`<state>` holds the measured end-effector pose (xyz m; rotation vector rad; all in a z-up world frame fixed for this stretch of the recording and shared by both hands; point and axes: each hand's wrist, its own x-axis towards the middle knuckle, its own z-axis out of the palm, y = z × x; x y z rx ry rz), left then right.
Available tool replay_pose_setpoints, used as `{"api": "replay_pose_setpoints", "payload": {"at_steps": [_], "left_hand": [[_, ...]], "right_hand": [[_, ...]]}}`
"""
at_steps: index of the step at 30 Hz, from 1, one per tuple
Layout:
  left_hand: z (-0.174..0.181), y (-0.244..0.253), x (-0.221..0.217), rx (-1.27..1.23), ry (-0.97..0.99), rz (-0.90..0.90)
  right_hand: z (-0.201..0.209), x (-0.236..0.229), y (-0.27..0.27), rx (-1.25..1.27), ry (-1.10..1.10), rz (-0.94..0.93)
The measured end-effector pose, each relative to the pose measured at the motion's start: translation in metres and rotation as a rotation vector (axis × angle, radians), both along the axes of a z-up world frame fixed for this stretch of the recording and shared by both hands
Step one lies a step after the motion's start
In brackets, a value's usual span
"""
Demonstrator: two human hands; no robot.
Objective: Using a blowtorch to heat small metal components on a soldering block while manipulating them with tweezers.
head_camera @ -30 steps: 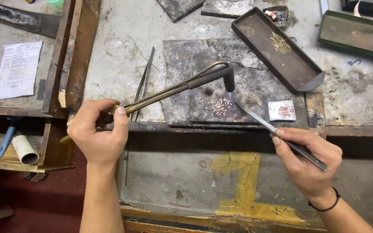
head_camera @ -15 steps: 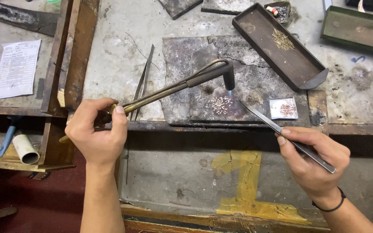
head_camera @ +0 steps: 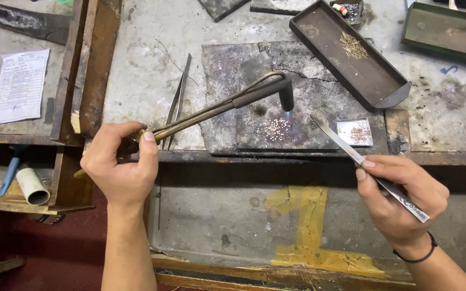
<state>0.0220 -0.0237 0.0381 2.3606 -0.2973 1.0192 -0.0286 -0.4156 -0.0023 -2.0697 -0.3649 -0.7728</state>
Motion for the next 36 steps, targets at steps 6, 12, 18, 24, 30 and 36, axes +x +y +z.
{"api": "replay_pose_setpoints", "payload": {"at_steps": [6, 12, 18, 24, 30, 36], "left_hand": [[-0.0004, 0.0014, -0.0004, 0.012, 0.016, 0.005], [0.0002, 0.0003, -0.0002, 0.018, 0.018, -0.004], [-0.0008, 0.0014, -0.0011, 0.028, 0.019, 0.009], [0.0000, 0.0008, -0.0001, 0.019, 0.012, -0.005], [-0.0002, 0.0016, -0.0008, 0.025, 0.015, 0.001], [0.0002, 0.0004, -0.0006, 0.015, 0.017, -0.004]], "right_hand": [[0.0007, 0.0004, 0.0018, 0.018, 0.008, 0.016], [0.0040, 0.0000, 0.0054, -0.009, 0.038, 0.053], [0.0017, 0.0001, 0.0039, -0.006, 0.024, 0.042], [0.0044, -0.0002, 0.0062, -0.007, 0.035, 0.051], [0.0057, 0.0010, 0.0096, -0.005, 0.043, 0.053], [0.0058, 0.0002, 0.0096, -0.010, 0.073, 0.063]]}}
